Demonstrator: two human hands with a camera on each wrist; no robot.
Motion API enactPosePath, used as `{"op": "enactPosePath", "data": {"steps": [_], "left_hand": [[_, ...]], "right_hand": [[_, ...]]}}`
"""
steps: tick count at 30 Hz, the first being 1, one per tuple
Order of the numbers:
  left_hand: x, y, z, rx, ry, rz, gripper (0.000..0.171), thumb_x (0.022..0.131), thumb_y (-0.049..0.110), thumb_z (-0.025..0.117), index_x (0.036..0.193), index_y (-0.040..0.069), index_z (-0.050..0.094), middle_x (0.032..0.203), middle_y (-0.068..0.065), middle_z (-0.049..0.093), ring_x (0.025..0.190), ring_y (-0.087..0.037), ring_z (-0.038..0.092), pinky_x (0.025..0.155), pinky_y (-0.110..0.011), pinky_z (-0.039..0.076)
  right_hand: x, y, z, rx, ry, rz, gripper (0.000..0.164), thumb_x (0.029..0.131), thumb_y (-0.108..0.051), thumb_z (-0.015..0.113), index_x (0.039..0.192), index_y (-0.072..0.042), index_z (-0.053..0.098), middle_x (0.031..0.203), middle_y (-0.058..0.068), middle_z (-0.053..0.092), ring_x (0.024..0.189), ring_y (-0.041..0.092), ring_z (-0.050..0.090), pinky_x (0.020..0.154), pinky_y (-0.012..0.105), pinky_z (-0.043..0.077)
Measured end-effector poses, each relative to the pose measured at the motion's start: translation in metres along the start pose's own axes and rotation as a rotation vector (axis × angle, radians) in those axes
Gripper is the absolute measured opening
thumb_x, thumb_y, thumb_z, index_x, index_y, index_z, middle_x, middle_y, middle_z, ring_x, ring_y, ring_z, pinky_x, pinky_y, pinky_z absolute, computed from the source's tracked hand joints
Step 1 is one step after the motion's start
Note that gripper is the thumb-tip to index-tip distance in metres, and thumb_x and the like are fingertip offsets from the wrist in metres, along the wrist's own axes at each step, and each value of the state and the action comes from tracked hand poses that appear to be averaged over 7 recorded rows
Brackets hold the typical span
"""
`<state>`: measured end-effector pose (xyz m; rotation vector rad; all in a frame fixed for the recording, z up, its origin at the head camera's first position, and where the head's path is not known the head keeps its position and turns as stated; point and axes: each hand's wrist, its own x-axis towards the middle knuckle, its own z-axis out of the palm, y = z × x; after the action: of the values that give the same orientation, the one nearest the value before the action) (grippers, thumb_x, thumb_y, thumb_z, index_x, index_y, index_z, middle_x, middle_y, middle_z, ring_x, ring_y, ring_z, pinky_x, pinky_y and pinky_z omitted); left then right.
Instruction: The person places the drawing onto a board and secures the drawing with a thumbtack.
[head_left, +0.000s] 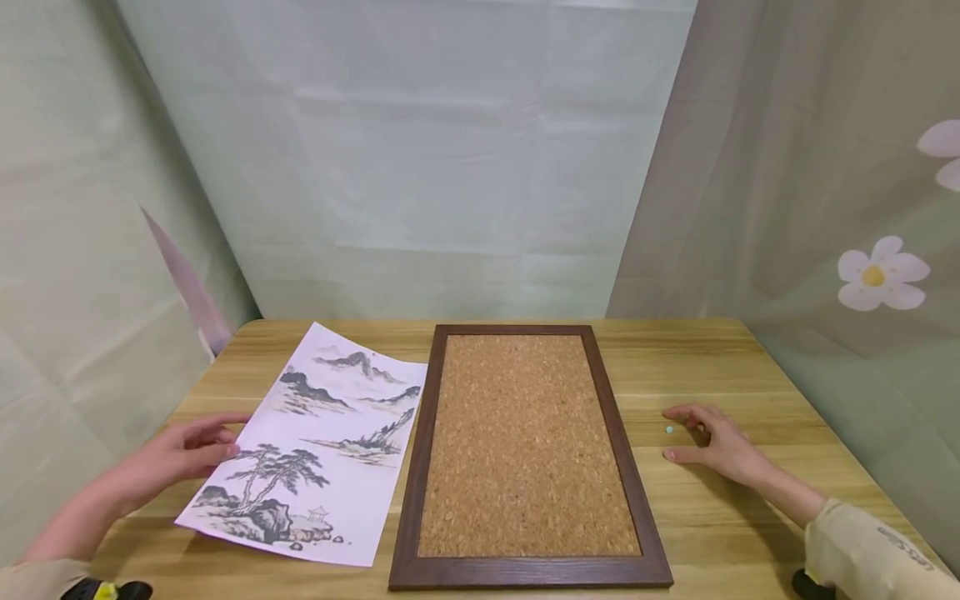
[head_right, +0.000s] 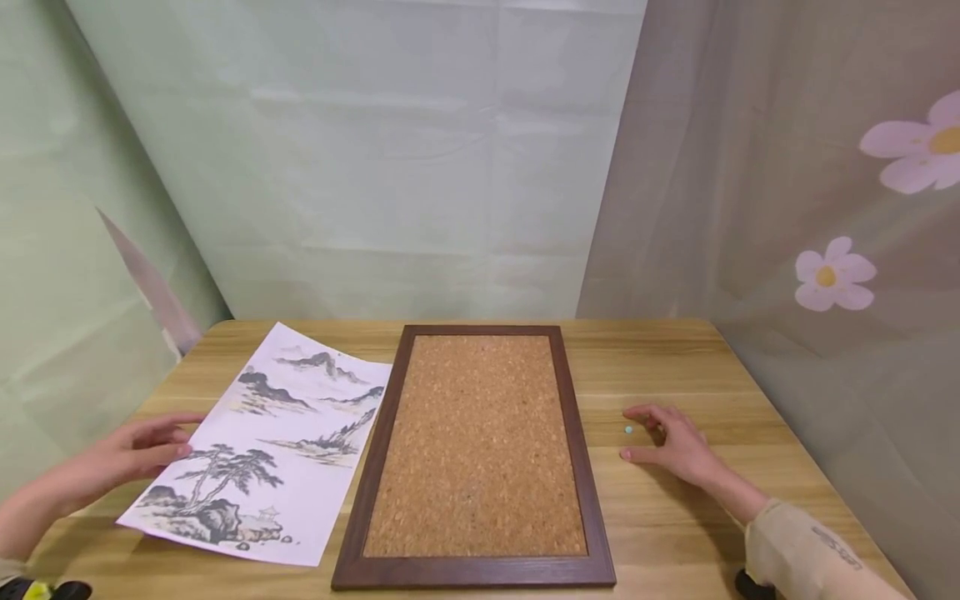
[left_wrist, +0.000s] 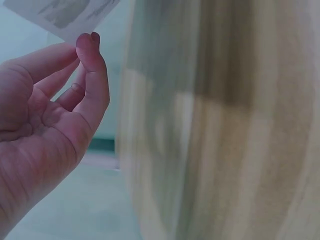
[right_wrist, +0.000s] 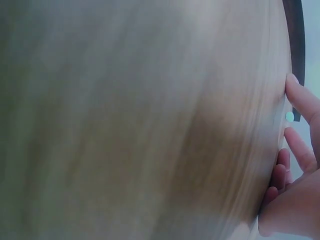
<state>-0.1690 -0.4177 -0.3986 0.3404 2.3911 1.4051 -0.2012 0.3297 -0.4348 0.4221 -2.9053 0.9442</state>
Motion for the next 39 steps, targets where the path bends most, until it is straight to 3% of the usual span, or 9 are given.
{"op": "enactPosePath", "data": {"steps": [4, 10, 16, 19, 27, 34, 39], "left_hand": [[-0.004, 0.007, -0.001, -0.003, 0.036, 0.037, 0.051, 0.103, 0.007, 0.047, 0.141, 0.041, 0.047, 0.107, 0.018, 0.065, 0.095, 0.0, 0.065, 0.076, -0.026, 0.059], [-0.008, 0.018, -0.005, -0.028, 0.093, 0.085, 0.052, 0.102, 0.002, 0.046, 0.14, 0.037, 0.047, 0.106, 0.015, 0.064, 0.096, -0.001, 0.065, 0.078, -0.022, 0.058], [-0.005, 0.029, -0.002, -0.059, 0.122, 0.072, 0.047, 0.102, 0.003, 0.048, 0.138, 0.033, 0.049, 0.105, 0.011, 0.063, 0.095, -0.003, 0.065, 0.081, -0.016, 0.056], [0.0, 0.037, 0.005, -0.081, 0.116, 0.053, 0.046, 0.102, 0.005, 0.049, 0.141, 0.029, 0.048, 0.106, 0.011, 0.063, 0.096, -0.004, 0.065, 0.082, -0.015, 0.055], [0.015, 0.048, 0.029, -0.236, 0.072, 0.13, 0.047, 0.101, 0.0, 0.047, 0.137, 0.03, 0.051, 0.106, 0.008, 0.065, 0.095, -0.006, 0.067, 0.083, -0.019, 0.057], [0.027, 0.062, 0.056, -0.271, 0.122, 0.086, 0.043, 0.101, 0.006, 0.052, 0.134, 0.033, 0.051, 0.105, 0.01, 0.066, 0.094, -0.006, 0.067, 0.082, -0.021, 0.058], [0.034, 0.074, 0.076, -0.283, 0.132, 0.089, 0.042, 0.101, 0.008, 0.053, 0.137, 0.028, 0.05, 0.104, 0.009, 0.066, 0.094, -0.006, 0.067, 0.082, -0.021, 0.058]], "right_hand": [[-0.002, 0.0, 0.001, -0.017, 0.008, 0.015, 0.054, 0.079, -0.032, 0.083, 0.126, -0.015, 0.063, 0.114, 0.007, 0.06, 0.097, 0.008, 0.046, 0.075, 0.025, 0.037], [-0.003, 0.001, 0.001, -0.009, 0.016, 0.017, 0.05, 0.081, -0.031, 0.081, 0.125, -0.014, 0.063, 0.111, 0.007, 0.059, 0.095, 0.007, 0.044, 0.074, 0.026, 0.035], [-0.004, 0.002, -0.001, 0.024, 0.012, -0.011, 0.048, 0.083, -0.027, 0.08, 0.125, -0.011, 0.063, 0.114, 0.009, 0.059, 0.094, 0.003, 0.042, 0.072, 0.022, 0.037], [-0.004, 0.004, -0.002, 0.035, 0.013, -0.032, 0.048, 0.083, -0.025, 0.08, 0.124, -0.009, 0.062, 0.115, 0.011, 0.059, 0.094, 0.001, 0.042, 0.072, 0.022, 0.039], [-0.002, 0.003, -0.001, 0.052, -0.006, -0.016, 0.047, 0.084, -0.026, 0.079, 0.124, -0.009, 0.062, 0.114, 0.012, 0.059, 0.094, 0.004, 0.043, 0.069, 0.021, 0.038], [0.0, 0.001, 0.001, 0.05, -0.004, -0.038, 0.046, 0.084, -0.025, 0.079, 0.123, -0.007, 0.063, 0.114, 0.011, 0.061, 0.092, 0.006, 0.045, 0.067, 0.021, 0.038], [-0.001, -0.002, -0.001, 0.058, 0.006, -0.026, 0.044, 0.084, -0.024, 0.079, 0.122, -0.007, 0.064, 0.111, 0.011, 0.061, 0.092, 0.005, 0.045, 0.068, 0.021, 0.04]]}}
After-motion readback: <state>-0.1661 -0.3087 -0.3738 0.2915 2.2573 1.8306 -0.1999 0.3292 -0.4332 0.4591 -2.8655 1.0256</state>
